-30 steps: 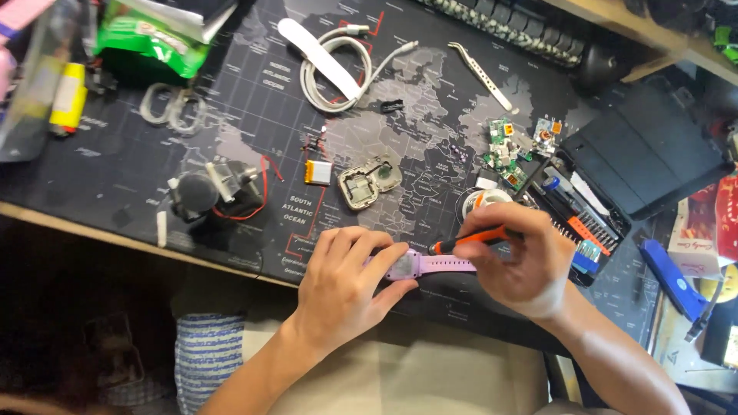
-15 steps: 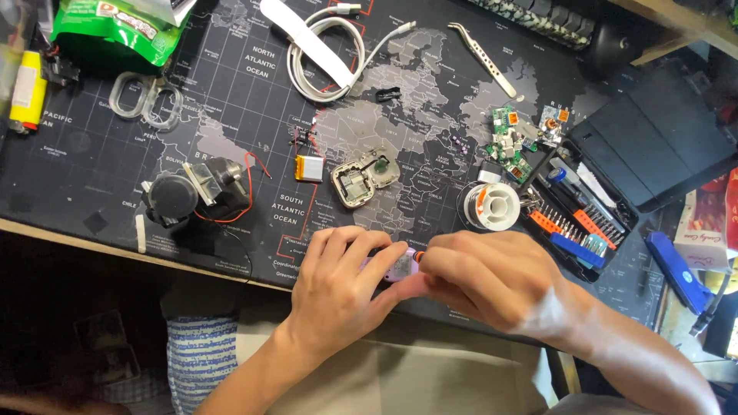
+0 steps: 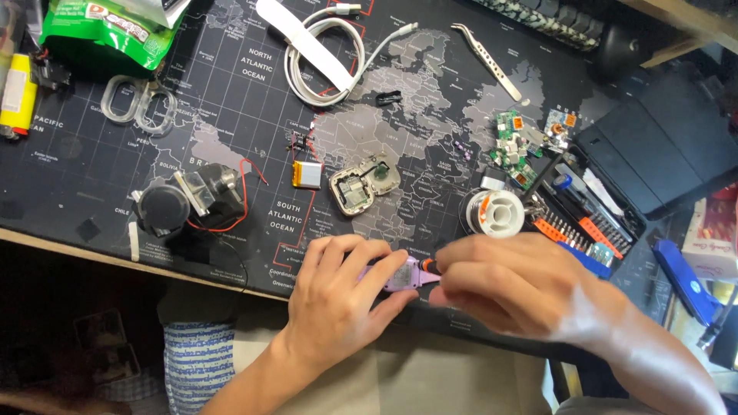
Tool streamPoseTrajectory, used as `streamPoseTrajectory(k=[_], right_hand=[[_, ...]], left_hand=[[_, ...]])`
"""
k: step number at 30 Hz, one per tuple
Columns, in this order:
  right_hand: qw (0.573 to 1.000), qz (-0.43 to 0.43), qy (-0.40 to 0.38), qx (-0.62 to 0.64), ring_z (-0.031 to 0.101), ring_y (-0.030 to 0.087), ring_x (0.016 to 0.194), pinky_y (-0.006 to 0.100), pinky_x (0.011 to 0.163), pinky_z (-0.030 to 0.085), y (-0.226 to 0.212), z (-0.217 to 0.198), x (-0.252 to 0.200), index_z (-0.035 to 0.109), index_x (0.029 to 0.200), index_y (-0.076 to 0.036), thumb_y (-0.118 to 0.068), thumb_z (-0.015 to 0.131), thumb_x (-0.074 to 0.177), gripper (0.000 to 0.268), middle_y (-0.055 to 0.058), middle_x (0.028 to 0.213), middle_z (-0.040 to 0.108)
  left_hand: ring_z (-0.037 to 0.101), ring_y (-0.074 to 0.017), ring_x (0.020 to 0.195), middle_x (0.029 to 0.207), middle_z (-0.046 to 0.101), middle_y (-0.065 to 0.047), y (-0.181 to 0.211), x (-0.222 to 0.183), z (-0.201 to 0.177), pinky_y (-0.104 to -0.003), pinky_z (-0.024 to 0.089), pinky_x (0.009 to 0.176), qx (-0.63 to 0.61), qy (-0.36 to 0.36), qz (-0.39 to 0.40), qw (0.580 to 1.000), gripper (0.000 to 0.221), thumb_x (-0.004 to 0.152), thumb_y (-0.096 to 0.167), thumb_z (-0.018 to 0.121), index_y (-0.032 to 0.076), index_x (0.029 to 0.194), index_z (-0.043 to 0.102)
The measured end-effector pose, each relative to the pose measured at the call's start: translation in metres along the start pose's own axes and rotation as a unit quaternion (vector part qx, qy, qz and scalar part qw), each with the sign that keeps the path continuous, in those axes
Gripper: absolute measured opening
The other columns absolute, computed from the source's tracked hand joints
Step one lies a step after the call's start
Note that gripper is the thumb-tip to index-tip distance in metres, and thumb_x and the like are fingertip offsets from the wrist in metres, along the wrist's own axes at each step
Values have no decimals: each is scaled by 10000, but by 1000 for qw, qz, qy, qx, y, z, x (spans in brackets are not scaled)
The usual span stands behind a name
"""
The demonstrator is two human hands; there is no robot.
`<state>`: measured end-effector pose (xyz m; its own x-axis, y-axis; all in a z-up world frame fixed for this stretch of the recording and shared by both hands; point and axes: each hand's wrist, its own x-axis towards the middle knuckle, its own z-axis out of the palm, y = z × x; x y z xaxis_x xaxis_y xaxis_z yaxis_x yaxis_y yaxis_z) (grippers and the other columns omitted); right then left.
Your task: Repairing and assembling a smartwatch by attaching the strap and manipulating internal components with a screwdriver.
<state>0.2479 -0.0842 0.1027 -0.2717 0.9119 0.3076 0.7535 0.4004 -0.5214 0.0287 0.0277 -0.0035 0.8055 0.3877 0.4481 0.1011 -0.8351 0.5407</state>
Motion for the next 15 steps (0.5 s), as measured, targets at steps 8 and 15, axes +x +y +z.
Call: streamPoseTrajectory(k=[8, 15], right_hand=[[1000, -4, -29, 4, 751, 255, 791, 349, 636, 600, 7, 0, -12, 679, 1163, -8, -183, 657, 1078, 196, 170, 1041, 751], [979, -10, -124, 159, 656, 399, 849, 490, 786, 601, 13, -15, 5, 612, 1310, 71, -79, 389, 1178, 299, 307, 1204, 718]], left_hand=[[649, -274, 1034, 1180, 738, -20, 0, 5, -2, -456, 492, 923, -3, -6, -7, 1000, 309, 1059, 423, 760, 143, 1188, 773], [684, -242, 988, 1157, 764, 5, -1, 10, 0, -448, 497, 901, 9, -1, -8, 1000, 271, 1075, 414, 749, 162, 1168, 783]])
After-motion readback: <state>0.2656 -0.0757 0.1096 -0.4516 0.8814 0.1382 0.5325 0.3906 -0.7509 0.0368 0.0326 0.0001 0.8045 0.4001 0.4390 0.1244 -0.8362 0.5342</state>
